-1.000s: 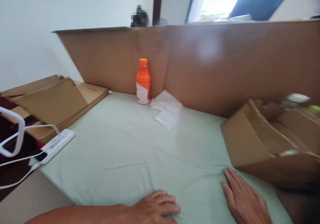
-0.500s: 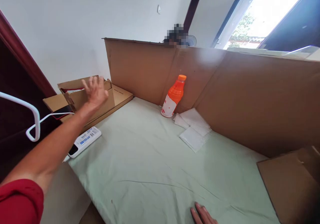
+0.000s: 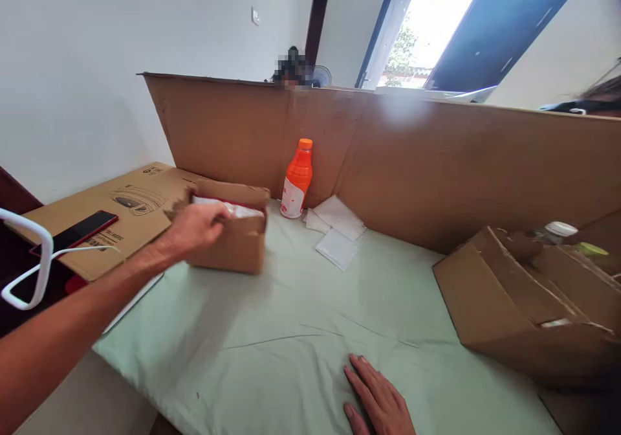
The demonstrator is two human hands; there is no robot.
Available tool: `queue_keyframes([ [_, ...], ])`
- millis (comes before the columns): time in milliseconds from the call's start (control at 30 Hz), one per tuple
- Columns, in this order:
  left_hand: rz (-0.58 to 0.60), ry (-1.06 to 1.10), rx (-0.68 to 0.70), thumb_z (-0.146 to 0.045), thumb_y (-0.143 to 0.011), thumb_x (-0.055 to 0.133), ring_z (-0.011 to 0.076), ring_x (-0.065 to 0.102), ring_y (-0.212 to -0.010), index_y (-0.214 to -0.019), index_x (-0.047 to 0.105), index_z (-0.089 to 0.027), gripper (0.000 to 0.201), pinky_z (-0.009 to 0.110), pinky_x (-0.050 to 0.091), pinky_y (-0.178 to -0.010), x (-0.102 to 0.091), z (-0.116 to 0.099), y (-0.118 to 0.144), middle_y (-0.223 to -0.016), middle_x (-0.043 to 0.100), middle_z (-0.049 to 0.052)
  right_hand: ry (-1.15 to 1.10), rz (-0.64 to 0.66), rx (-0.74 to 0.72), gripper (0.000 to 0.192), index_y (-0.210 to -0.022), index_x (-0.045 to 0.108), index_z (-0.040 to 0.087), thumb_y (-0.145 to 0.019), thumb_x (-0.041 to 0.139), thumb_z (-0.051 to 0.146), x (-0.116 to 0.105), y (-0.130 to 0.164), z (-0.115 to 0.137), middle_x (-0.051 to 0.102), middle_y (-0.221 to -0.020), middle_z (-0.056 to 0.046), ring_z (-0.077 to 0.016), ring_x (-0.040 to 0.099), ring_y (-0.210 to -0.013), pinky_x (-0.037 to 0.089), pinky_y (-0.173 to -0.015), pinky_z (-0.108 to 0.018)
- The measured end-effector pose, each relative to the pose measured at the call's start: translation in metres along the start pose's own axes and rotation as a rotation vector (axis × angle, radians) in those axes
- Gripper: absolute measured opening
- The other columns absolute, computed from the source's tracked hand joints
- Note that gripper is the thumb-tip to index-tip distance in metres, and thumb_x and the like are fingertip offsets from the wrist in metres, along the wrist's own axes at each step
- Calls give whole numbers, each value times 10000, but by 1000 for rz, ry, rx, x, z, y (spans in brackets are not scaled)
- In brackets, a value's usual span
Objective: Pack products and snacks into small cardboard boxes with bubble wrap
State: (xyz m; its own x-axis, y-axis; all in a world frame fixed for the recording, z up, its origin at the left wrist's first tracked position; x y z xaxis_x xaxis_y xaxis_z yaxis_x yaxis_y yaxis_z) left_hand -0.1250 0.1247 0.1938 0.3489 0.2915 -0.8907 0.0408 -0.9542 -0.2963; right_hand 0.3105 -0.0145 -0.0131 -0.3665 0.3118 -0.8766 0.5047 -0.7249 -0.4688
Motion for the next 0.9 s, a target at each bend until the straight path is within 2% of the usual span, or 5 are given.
queue_keyframes([
  [200,77,301,626,-80,-831,487,191,662,-799,-880,690,-214,248,332,523,-766,46,-108,81,-826,736,28,-202,-205,383,340,-1287,650,223,-979,529,301,-8,15,-1,644,-1383,-128,-266,643,-1253,590,-986,-418],
  [333,60,508,724,-122,-859,557,246,690,-1037,-979,706,-252,232,424,562,-931,40,-127,120,-976,756,64,-447,-244,590,370,-1287,655,215,-971,545,372,-18,17,3,659,-1367,-128,-274,631,-1268,548,-1049,-432],
  [500,-239,719,198,-252,-810,662,309,594,-1274,-1261,601,-283,456,532,464,-1112,58,-75,116,-1289,662,85,-815,-147,783,532,-1403,585,228,-960,548,519,-33,3,11,620,-1422,-139,-285,655,-1225,578,-985,-387],
  [700,315,982,-81,-531,-617,814,397,579,-1295,-1403,526,-164,914,513,475,-1095,153,-33,98,-1417,589,211,-934,-128,836,582,-1424,580,256,-986,427,608,-47,-31,9,593,-1461,-97,-285,562,-1343,465,-1128,-439],
  [900,183,841,-399,-658,-525,830,435,639,-1184,-1089,656,-182,759,567,500,-1052,186,-9,132,-1104,730,175,-1031,-56,698,623,-1487,508,264,-1007,346,628,-31,-90,0,570,-1484,-77,-269,524,-1373,421,-1162,-461],
])
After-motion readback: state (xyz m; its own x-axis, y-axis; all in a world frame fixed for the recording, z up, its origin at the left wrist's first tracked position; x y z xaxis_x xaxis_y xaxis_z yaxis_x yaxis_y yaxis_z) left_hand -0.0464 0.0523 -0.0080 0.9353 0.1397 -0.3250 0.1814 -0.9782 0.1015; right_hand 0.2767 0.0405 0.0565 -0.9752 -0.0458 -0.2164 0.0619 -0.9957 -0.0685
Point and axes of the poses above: each hand's wrist, its own y-axis away from the middle knuckle, its own x-axis out of the palm, z = x × y, the point moved 1 cm from there along -y, towards the middle knuckle
